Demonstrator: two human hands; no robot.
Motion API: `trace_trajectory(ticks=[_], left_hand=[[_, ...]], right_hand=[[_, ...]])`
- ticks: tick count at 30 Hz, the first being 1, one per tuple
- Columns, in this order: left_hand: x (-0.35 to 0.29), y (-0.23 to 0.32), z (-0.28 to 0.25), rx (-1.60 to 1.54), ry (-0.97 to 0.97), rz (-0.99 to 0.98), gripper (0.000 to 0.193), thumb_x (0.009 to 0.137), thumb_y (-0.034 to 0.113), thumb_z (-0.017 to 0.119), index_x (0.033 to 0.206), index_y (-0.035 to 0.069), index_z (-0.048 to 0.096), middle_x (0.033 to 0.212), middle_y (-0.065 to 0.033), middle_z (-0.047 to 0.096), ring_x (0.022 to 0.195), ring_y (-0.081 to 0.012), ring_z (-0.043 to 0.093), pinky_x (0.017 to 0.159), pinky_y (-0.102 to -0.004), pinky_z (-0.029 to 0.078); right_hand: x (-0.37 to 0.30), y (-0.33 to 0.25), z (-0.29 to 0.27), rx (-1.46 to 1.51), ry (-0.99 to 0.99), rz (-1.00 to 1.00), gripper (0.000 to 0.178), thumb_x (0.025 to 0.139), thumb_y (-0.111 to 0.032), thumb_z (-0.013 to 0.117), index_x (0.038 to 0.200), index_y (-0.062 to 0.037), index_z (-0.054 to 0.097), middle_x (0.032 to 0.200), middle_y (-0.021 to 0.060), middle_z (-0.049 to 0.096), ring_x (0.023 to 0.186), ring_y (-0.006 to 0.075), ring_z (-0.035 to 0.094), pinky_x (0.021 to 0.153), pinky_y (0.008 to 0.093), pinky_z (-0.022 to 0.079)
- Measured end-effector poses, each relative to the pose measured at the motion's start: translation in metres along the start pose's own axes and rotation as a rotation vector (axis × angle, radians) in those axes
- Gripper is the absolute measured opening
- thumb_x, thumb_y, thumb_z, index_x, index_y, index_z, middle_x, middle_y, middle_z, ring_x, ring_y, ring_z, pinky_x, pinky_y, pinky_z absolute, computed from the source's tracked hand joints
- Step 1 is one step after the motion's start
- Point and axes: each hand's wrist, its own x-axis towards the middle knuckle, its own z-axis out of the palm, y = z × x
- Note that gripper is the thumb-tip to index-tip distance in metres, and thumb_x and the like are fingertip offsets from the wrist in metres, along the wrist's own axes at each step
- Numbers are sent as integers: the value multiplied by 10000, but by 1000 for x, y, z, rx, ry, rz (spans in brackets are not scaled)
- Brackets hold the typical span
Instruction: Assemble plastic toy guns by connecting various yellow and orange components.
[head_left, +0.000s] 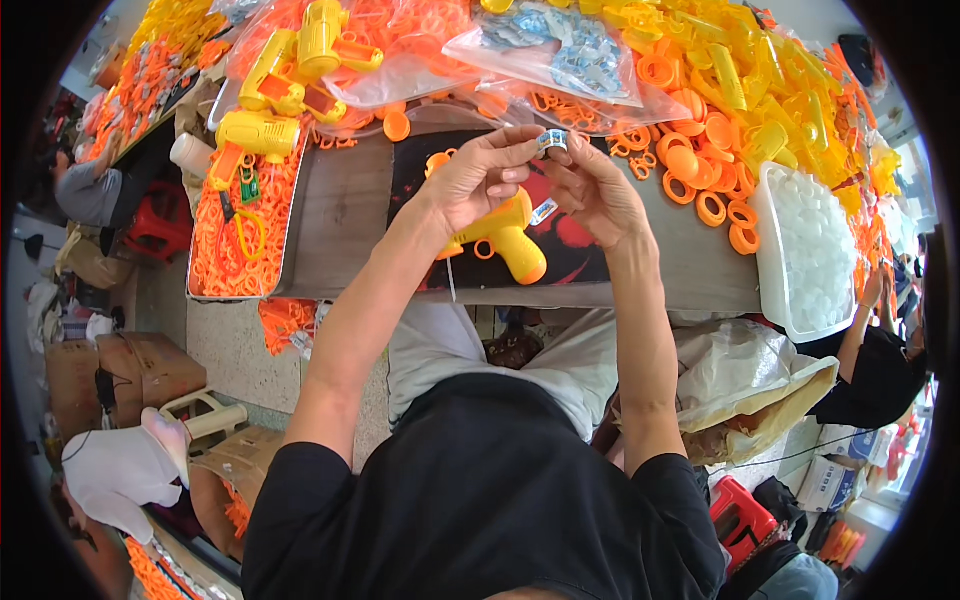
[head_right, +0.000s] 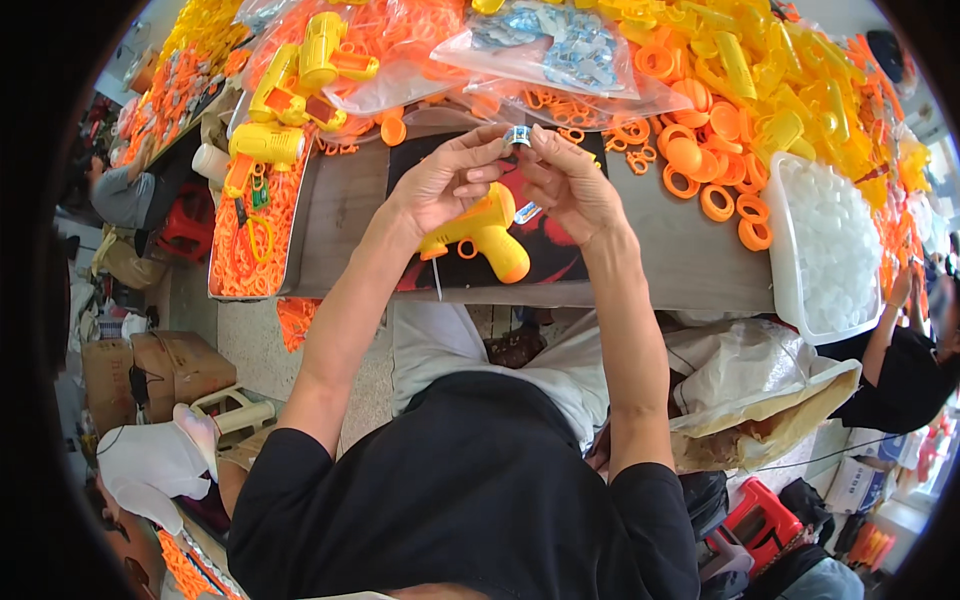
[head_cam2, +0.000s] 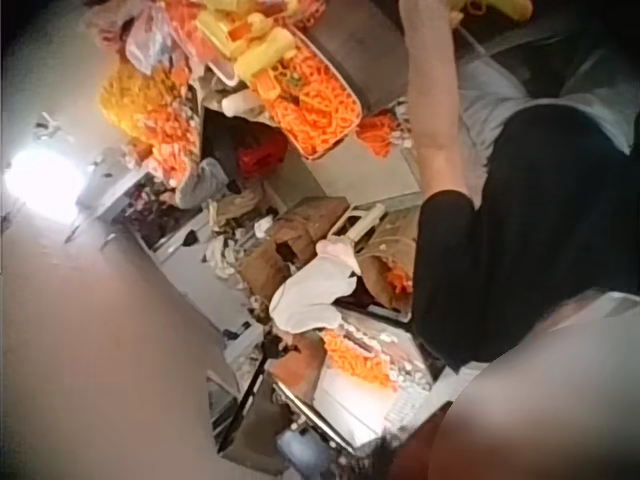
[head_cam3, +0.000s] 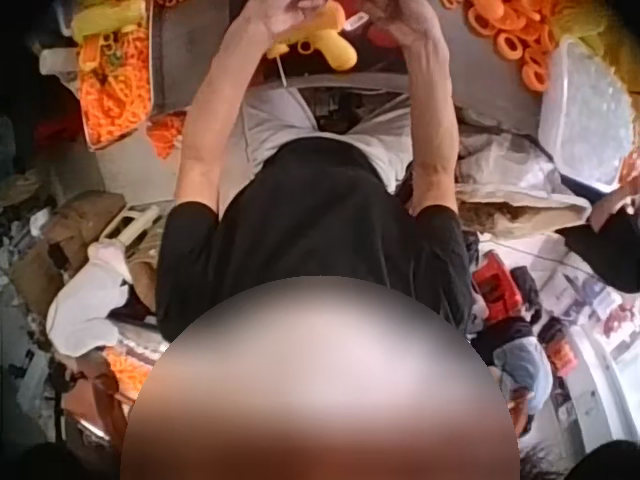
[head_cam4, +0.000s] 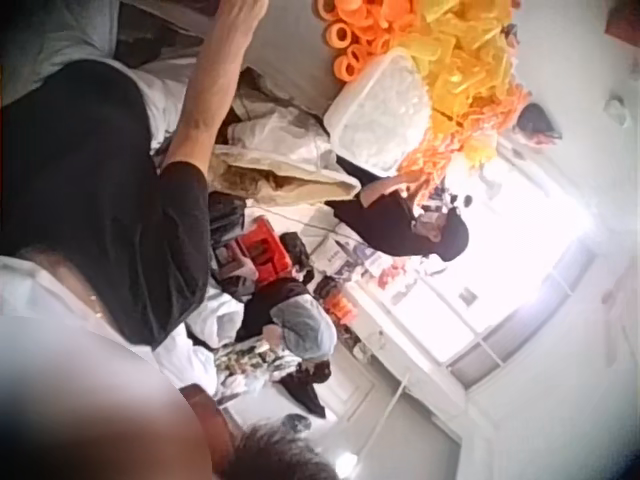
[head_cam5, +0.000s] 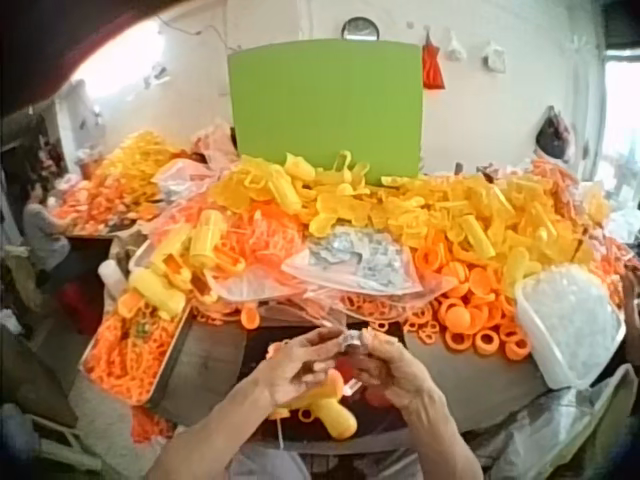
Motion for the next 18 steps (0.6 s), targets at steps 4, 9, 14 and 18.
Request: trace_trajectory(ticks=[4,9,14,18], left_hand=[[-36,6,-10,917,195,419,296,851,154,767,1116,68,668,945,-40,657,782,-136,578,649,-284,485],[-74,-10,-23,1772,238,651,275,805,194,790,1042,81,706,1011,-40,673,939,-222,601,840,-359,460],[-73,-17,-26,1719,257,681,263,792,181,800,1024,85,723,1004,-34,674,949,-229,597,866,-364,456],[-73,-24,-33,1607,286,740,274,770,129,817,1027,80,737,1005,-32,683,941,-222,594,875,-354,474]], right_hand=[[-14,-2,-6,-429,207,-100,128,938,-182,690,889,-84,624,742,-63,504,666,21,451,561,205,365],[-27,1,-8,-823,341,-106,177,874,-207,763,816,-92,641,739,-69,537,665,14,437,624,176,326],[-29,10,-22,-936,353,-110,190,857,-197,774,812,-77,634,744,-62,524,702,28,428,648,215,325],[-25,14,-28,-988,359,-126,206,843,-199,786,789,-67,637,758,-52,518,717,36,431,655,220,323]])
